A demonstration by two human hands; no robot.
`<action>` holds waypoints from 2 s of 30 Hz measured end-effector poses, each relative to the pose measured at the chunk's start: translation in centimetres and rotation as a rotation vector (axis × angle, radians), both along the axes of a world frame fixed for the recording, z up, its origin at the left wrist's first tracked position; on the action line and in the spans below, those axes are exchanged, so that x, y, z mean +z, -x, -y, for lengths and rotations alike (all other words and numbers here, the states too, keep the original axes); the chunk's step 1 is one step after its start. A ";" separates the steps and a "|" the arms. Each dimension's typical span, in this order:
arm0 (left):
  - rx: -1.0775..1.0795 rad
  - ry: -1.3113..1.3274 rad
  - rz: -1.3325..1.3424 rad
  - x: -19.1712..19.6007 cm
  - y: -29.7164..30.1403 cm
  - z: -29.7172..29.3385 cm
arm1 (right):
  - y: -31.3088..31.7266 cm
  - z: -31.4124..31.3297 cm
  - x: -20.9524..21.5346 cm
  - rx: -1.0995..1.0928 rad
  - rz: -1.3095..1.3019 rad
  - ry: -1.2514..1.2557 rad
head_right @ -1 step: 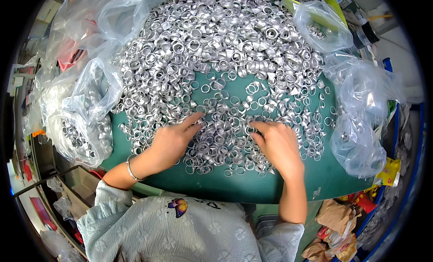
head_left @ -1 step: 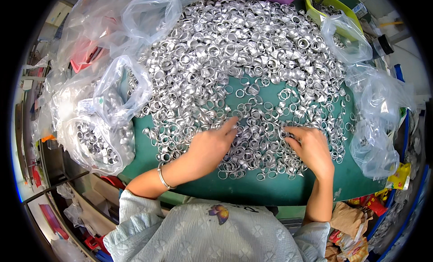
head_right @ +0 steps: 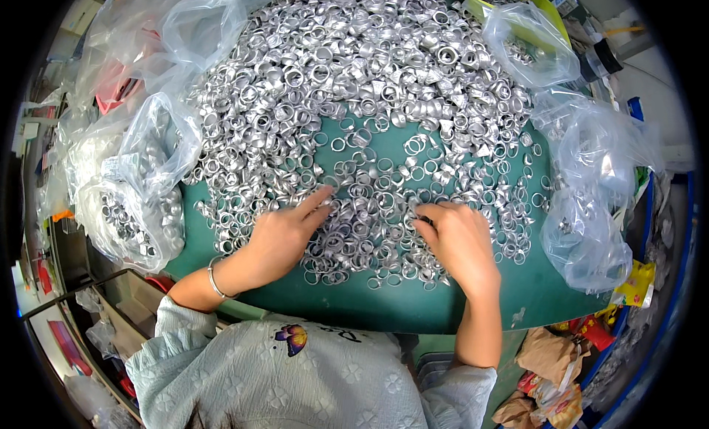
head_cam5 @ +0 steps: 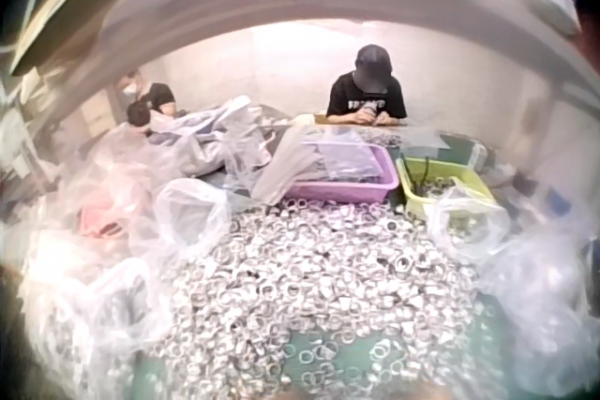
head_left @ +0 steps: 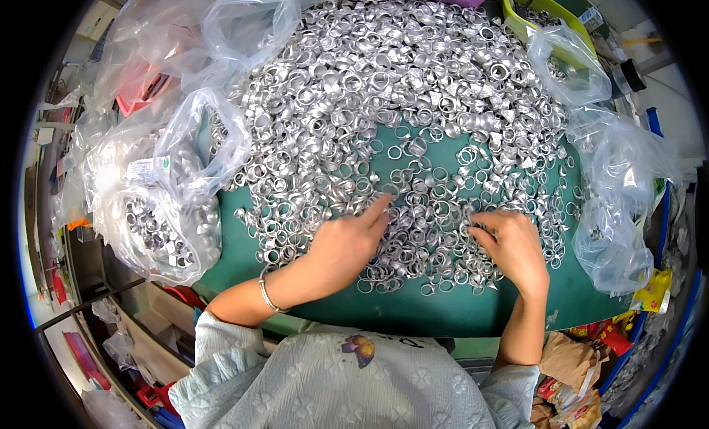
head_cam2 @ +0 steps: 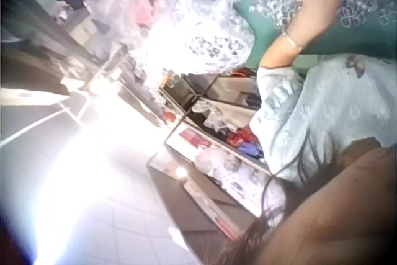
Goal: The person sorts small metal rings on a green work surface by hand, picking them up and placing them into clear plastic bags.
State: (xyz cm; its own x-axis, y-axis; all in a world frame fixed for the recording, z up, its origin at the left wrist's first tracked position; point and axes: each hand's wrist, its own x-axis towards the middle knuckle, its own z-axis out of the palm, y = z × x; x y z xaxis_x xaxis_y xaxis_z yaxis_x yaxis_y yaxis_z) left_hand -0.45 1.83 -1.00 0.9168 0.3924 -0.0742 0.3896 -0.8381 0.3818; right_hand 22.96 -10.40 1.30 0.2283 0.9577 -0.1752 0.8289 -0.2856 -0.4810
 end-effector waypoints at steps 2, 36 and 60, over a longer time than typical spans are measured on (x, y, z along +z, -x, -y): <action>0.000 0.014 -0.015 0.6 0.4 0.7 | 0.1 0.0 0.2 -0.081 -0.016 -0.027; 0.898 0.537 0.510 -1.8 12.9 7.4 | 16.9 -3.6 -2.6 0.101 -0.170 -0.374; 0.722 1.018 0.805 -0.9 12.2 7.5 | 17.6 -2.9 -2.2 -0.370 -1.566 0.177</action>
